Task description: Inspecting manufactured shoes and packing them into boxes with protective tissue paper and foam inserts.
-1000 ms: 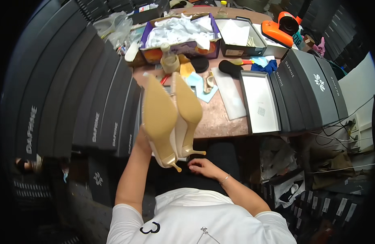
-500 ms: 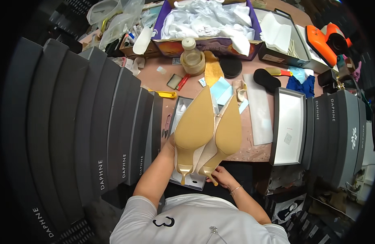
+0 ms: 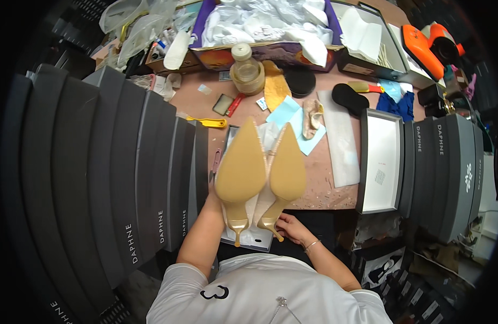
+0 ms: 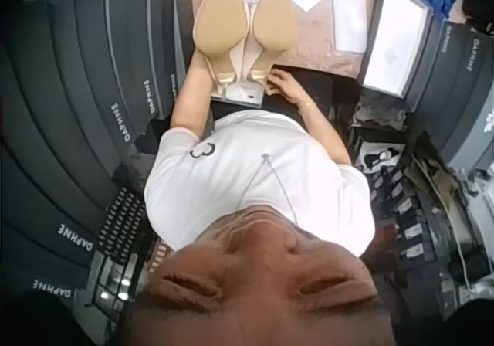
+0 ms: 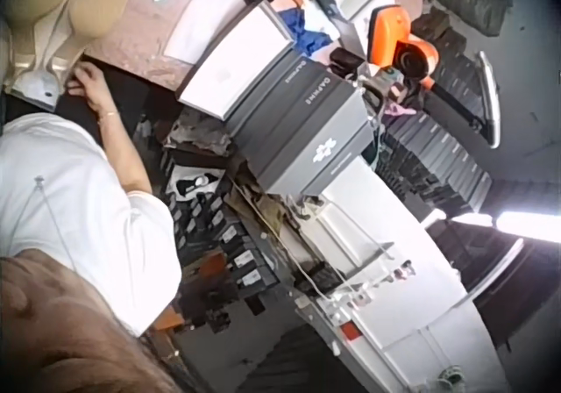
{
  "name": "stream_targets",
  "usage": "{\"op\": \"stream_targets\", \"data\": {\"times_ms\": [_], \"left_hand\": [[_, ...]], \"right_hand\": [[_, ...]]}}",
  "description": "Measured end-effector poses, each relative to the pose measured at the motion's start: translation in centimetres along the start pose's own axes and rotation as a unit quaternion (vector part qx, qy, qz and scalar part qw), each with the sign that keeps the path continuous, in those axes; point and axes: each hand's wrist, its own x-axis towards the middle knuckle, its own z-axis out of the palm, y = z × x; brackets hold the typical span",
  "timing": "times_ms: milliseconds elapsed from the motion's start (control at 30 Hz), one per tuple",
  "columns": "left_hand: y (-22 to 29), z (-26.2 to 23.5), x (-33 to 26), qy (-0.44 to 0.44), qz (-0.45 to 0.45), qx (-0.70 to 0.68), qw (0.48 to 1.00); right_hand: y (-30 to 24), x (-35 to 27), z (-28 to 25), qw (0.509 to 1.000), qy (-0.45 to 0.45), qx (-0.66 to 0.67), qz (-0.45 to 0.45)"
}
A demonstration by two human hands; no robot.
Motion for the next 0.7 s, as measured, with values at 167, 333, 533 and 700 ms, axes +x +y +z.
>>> {"op": "stream_targets", "data": {"times_ms": [167, 333, 533, 700], "left_hand": [[-0.6, 0.1, -0.8, -0.003, 0.011, -0.008, 1.0], [-0.8, 0.5, -0.9, 0.009, 0.019, -0.014, 1.0], [-1.5, 1.3, -1.7, 0.03, 0.026, -0.021, 0.999], [-1.9, 1.3, -2.2, 0.048, 0.032, -0.024, 0.998]], "right_hand": [[0.4, 0.0, -0.3, 1.0, -0.007, 0.026, -0.003], [0.3, 0.1, -0.4, 1.0, -0.006, 0.012, -0.004], [0.4, -0.1, -0.3, 1.0, -0.008, 0.023, -0.005], [0.0, -0.4, -0.1, 1.0, -0.006, 0.02, -0.007]]}}
